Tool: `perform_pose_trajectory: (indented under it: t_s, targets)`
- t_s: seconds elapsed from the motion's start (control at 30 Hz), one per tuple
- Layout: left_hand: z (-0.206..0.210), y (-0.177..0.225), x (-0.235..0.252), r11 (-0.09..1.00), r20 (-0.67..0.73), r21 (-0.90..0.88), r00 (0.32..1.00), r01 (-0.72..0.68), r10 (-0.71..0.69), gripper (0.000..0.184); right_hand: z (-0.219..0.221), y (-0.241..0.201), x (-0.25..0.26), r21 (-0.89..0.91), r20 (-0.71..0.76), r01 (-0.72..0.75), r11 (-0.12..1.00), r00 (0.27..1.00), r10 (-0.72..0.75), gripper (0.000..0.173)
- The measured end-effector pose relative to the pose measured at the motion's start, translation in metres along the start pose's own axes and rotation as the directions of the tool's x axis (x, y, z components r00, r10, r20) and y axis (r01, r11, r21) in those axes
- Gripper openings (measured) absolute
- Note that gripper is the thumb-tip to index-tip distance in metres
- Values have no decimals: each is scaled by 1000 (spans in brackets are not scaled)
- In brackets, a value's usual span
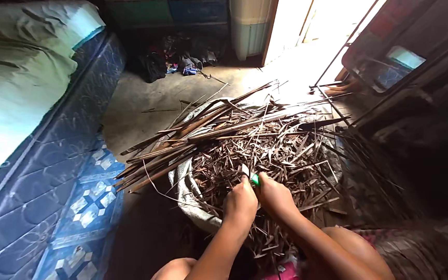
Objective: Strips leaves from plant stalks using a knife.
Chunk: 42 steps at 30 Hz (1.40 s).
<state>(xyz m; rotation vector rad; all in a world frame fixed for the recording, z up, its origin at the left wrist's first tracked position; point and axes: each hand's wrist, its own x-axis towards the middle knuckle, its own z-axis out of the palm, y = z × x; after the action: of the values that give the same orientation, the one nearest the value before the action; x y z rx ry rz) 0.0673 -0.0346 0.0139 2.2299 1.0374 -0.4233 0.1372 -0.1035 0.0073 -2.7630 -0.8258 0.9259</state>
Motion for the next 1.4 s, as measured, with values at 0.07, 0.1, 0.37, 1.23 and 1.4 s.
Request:
perform_pose_trajectory:
  t_s: [0.07, 0.1, 0.37, 1.23, 1.4]
  targets:
    - [4, 2, -2, 1000, 15, 16, 1000, -27, 26, 51, -3, 6, 17, 14, -90, -86, 996, 992, 87, 32]
    - [5, 2, -3, 999, 17, 11, 999, -35, 35, 51, -8, 11, 23, 31, -103, -118, 993, 987, 121, 32]
    - [-9, -6, 7, 997, 5, -54, 999, 50, -50, 51, 0, 0, -14, 200, 194, 91, 976, 972, -130, 26]
    - [-9, -15, 2, 947, 66, -297, 987, -120, 146, 45, -18, 30, 12, 338, -43, 162, 927, 987, -157, 32]
    - [-21, -23, 2, 750, 167, -661, 974, -4, 152, 28, -14, 12, -1, 99, 87, 117, 988, 988, -126, 27]
